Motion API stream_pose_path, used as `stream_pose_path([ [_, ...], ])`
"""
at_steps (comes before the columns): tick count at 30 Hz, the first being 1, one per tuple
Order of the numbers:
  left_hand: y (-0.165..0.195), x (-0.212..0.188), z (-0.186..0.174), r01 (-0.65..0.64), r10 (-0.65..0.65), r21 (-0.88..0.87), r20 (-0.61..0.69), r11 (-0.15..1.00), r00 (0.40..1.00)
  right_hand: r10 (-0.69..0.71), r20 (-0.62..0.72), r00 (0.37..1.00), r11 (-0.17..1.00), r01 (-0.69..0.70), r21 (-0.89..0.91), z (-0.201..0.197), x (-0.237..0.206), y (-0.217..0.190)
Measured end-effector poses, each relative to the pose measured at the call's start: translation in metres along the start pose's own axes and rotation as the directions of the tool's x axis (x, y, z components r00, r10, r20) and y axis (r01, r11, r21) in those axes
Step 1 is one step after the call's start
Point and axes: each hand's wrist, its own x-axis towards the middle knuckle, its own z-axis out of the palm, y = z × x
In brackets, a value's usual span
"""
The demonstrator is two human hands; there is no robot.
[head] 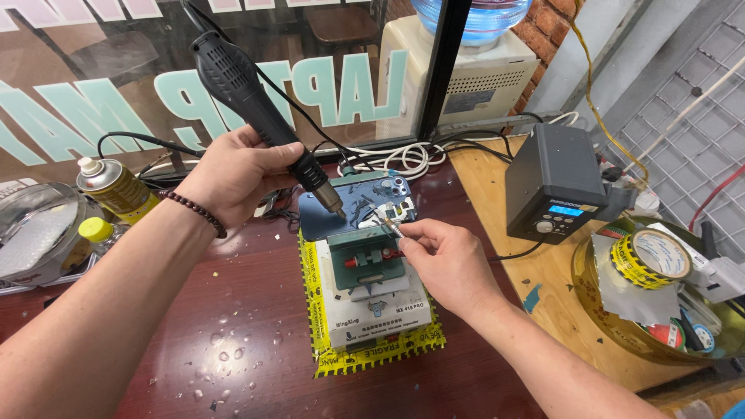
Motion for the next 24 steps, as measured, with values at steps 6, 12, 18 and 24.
stream_pose_path([
  [6,0.001,-0.007,-0.006,0.029,-0.029,0.012,-0.037,0.999,0.999,0.037,0.041,0.998,0.999,-0.036,-0.012,0.003,0.000,-0.005],
  [12,0.003,-0.008,-0.003,0.022,-0.022,-0.003,-0.025,1.000,0.999,0.023,0.053,0.998,0.999,-0.020,-0.041,0.001,-0.002,-0.012],
  [18,0.002,-0.006,0.002,0.021,-0.021,-0.009,-0.002,1.000,1.000,0.005,0.072,0.997,0.980,0.009,-0.198,-0.010,-0.001,-0.016],
  [24,0.001,-0.002,0.008,0.009,-0.009,-0.018,-0.007,1.000,1.000,0.020,0.103,0.994,0.988,-0.004,-0.154,-0.011,0.004,-0.010],
])
